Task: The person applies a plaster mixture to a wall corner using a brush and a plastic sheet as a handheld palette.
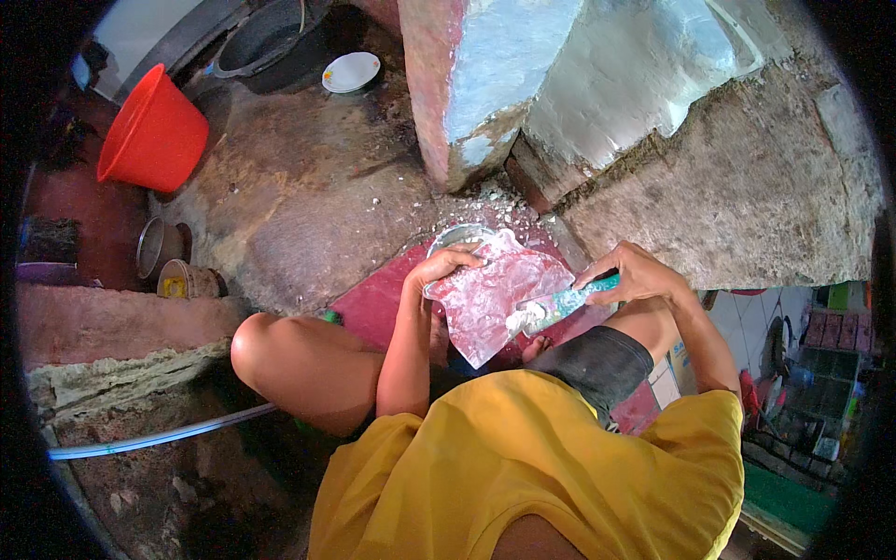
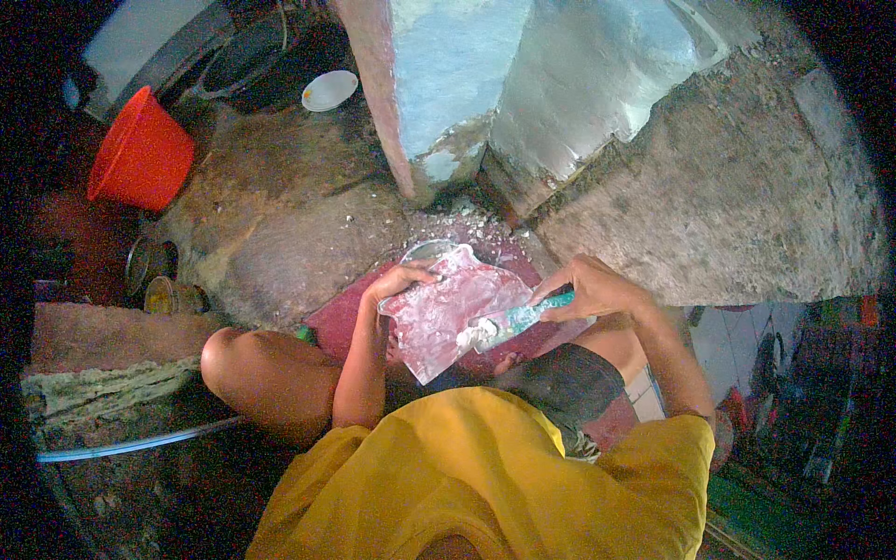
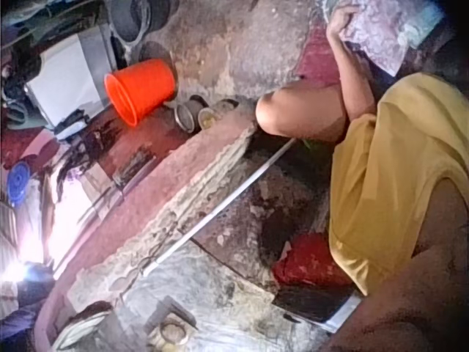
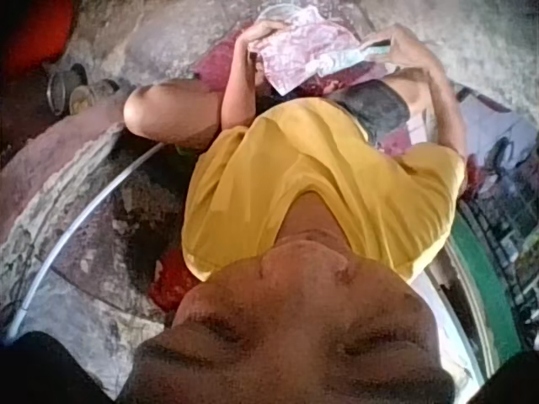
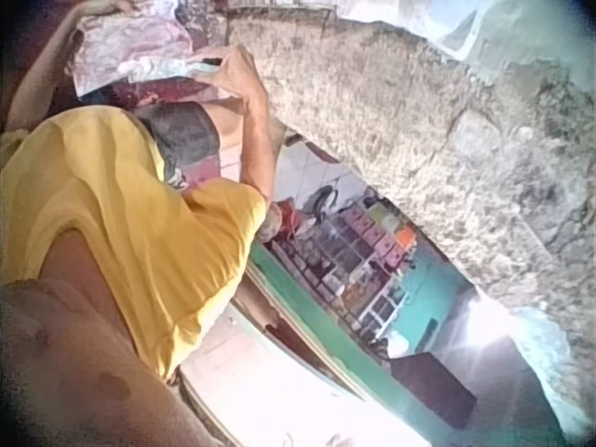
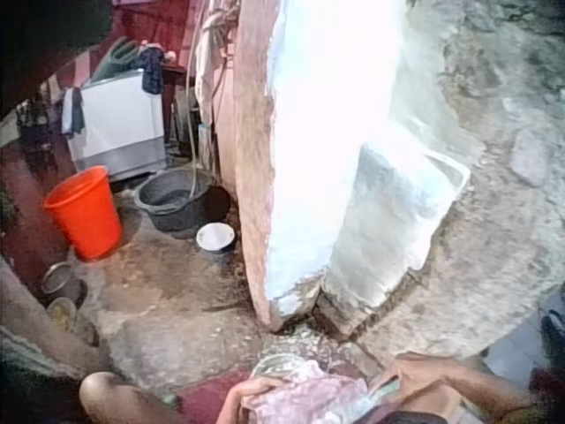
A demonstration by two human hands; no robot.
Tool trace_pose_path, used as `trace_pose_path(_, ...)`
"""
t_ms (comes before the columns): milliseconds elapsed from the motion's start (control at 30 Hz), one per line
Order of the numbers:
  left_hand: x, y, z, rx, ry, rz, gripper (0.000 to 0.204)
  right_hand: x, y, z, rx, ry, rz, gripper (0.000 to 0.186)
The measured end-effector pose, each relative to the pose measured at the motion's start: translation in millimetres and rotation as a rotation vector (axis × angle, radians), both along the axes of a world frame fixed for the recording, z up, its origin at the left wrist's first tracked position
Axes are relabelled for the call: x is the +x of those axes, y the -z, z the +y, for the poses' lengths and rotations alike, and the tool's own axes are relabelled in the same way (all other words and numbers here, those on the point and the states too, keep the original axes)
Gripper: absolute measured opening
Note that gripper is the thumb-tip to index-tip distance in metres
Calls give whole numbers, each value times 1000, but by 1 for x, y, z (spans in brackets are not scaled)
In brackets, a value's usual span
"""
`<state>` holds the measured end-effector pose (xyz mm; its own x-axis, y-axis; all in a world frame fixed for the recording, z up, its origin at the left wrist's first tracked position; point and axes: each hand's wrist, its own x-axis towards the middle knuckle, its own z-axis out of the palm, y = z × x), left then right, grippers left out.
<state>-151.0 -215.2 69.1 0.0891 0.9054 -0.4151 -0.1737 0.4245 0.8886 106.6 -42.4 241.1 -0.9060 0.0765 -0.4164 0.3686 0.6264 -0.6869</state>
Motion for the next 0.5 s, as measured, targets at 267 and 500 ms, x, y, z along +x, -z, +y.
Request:
trace_pose_path(267,-2,1,4,-153,-59,-100,50,-4,34,-18,-254,58,126,26)
trace_pose_path(500,-5,1,0,-115,-417,-380,56,15,76,-23,-574,479,89,25)
